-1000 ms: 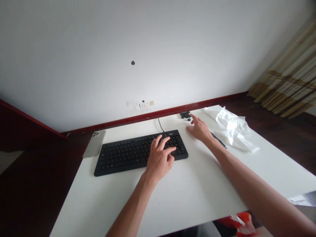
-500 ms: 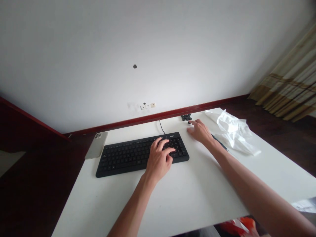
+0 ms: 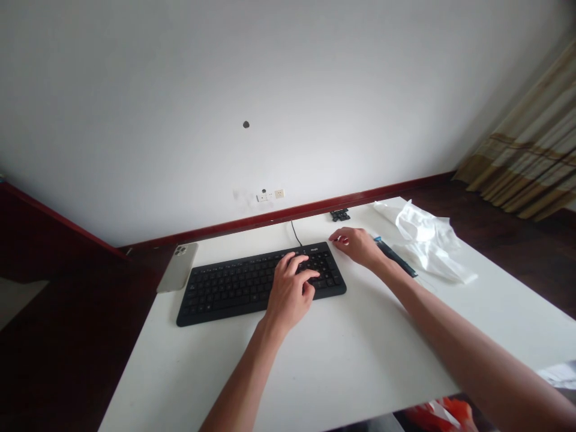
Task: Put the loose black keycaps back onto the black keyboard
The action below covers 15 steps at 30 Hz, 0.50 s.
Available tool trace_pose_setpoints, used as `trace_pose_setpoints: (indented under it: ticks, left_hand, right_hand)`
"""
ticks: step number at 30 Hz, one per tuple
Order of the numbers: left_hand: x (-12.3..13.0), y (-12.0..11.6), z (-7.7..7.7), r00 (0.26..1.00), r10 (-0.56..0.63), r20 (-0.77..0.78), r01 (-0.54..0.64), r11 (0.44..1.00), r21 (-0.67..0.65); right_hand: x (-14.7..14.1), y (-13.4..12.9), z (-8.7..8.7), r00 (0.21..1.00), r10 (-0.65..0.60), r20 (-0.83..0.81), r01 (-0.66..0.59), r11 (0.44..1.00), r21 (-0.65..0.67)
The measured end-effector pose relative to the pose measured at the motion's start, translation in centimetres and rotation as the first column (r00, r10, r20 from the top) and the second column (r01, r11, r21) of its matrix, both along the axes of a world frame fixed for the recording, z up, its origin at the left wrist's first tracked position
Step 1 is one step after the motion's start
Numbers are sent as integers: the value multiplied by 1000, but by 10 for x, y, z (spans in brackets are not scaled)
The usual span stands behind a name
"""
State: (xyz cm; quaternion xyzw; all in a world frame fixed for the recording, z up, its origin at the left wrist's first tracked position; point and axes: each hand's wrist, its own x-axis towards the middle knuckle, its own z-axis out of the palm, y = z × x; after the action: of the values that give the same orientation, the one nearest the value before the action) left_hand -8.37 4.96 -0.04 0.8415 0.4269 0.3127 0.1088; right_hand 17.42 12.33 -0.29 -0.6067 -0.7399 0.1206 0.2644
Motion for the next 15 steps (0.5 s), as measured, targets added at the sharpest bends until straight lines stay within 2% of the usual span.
trace_pose_setpoints:
  ticks: [4,8,11,15]
  left_hand:
    - [-6,5,6,998,20,60,-21,1000,12]
    - [-4,5,10,994,59,95,-60,998,6]
    - [9,-5,9,998,38,42,-39,999,17]
    - [20,-16,7,999,28,-30,-28,999,18]
  right_hand:
    - [-2,-2,1,1000,26,17,-27,999,43]
    - [-1,-1,-2,995,85,-50,-83,995,50]
    - [-2,0,-7,981,138,-133,-130,989,67]
    - [-3,1,-7,971,175,-161,-167,984,62]
